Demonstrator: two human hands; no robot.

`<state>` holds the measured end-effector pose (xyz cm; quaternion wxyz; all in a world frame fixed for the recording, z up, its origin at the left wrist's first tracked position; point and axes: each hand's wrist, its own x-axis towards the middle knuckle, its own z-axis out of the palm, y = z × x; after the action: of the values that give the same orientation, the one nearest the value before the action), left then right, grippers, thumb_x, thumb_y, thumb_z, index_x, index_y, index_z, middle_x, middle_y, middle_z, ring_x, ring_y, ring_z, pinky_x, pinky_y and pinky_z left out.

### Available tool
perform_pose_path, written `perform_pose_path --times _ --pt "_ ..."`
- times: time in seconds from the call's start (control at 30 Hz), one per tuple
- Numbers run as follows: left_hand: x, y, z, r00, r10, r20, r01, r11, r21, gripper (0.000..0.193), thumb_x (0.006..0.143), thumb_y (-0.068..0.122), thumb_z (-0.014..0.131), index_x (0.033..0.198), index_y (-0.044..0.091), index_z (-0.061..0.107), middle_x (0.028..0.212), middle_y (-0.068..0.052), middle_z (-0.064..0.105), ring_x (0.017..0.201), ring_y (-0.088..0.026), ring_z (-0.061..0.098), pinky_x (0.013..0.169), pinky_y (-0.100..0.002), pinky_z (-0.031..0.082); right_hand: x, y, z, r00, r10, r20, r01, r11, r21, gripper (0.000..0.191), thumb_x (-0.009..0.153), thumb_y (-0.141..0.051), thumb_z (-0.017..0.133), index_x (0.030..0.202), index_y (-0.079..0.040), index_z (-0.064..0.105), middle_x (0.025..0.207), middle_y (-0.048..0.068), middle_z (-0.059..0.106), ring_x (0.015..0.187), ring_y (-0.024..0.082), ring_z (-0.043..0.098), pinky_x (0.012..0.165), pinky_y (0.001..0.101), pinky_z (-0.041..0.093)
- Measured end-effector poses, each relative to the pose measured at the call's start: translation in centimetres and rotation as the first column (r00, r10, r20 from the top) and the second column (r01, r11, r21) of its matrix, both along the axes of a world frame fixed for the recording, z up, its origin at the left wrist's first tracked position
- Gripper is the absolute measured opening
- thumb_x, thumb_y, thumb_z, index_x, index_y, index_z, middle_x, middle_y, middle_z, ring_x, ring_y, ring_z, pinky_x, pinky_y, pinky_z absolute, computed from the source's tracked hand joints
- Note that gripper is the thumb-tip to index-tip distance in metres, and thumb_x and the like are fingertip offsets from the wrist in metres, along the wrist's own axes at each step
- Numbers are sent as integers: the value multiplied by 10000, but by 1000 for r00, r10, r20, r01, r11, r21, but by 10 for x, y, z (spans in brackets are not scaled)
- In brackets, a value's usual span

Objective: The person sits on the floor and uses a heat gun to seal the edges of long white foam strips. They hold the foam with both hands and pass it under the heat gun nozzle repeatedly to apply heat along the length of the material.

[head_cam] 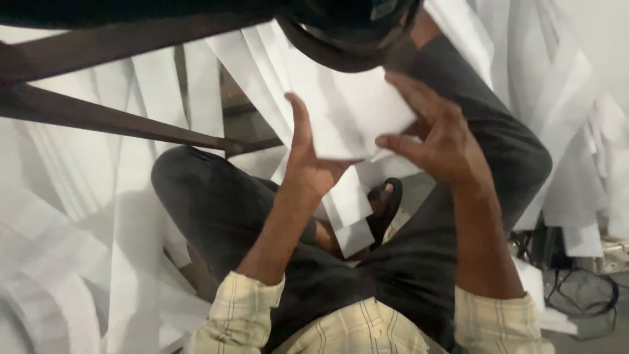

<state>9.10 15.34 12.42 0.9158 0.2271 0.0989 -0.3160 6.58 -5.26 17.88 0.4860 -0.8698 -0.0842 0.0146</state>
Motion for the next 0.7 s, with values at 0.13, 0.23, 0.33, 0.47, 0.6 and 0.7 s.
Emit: perform_pose_path --times 0.13,0.23,0.33,0.47,0.6,0.7 --pt "27 12 18 955 16 295 -9 1000 -24 1024 927 805 364 1608 46 278 1511 -240 502 1376 -381 554 1163 -609 505 30 4 25 988 58 145 -59 998 2 755 884 -268 840 1501 -9 489 1504 217 561 921 199 759 729 291 649" --pt "49 10 26 940 24 340 -11 999 -38 1039 932 822 348 1581 13 300 1447 -274 530 1330 -408 573 1125 -637 517 46 9 43 975 99 199 -89 994 -58 681 909 -267 851 1470 -23 551 1335 177 663 910 189 758 769 301 651" --pt "47 5 26 972 4 236 3 999 -32 1037 901 827 322 1577 41 288 1458 -248 508 1337 -399 549 1117 -640 493 42 9 51 980 70 188 -40 986 -161 694 855 -241 895 1444 -37 589 1302 163 706 829 196 744 679 319 621" --pt "9 -4 14 995 -49 85 45 998 45 1077 858 844 301 1577 43 270 1492 -267 470 1377 -400 516 1121 -624 463 2 8 43 993 -34 116 44 995 -87 731 833 -179 859 1480 -43 548 1484 188 628 946 199 760 677 311 597" --pt "-41 -20 -6 993 -119 22 120 992 -41 1093 842 852 306 1609 80 207 1551 -223 407 1426 -366 450 1149 -554 427 -64 2 27 981 -191 -44 193 980 51 795 782 -159 855 1493 -48 517 1512 202 571 1294 257 635 957 354 547" --pt "-81 -28 -25 986 -164 -39 162 986 -49 1097 855 847 309 1600 48 209 1528 -236 418 1417 -374 449 1124 -547 442 -105 -6 12 972 -209 -105 219 972 87 798 783 -125 854 1495 -45 502 1506 213 565 1409 288 548 1113 388 451"
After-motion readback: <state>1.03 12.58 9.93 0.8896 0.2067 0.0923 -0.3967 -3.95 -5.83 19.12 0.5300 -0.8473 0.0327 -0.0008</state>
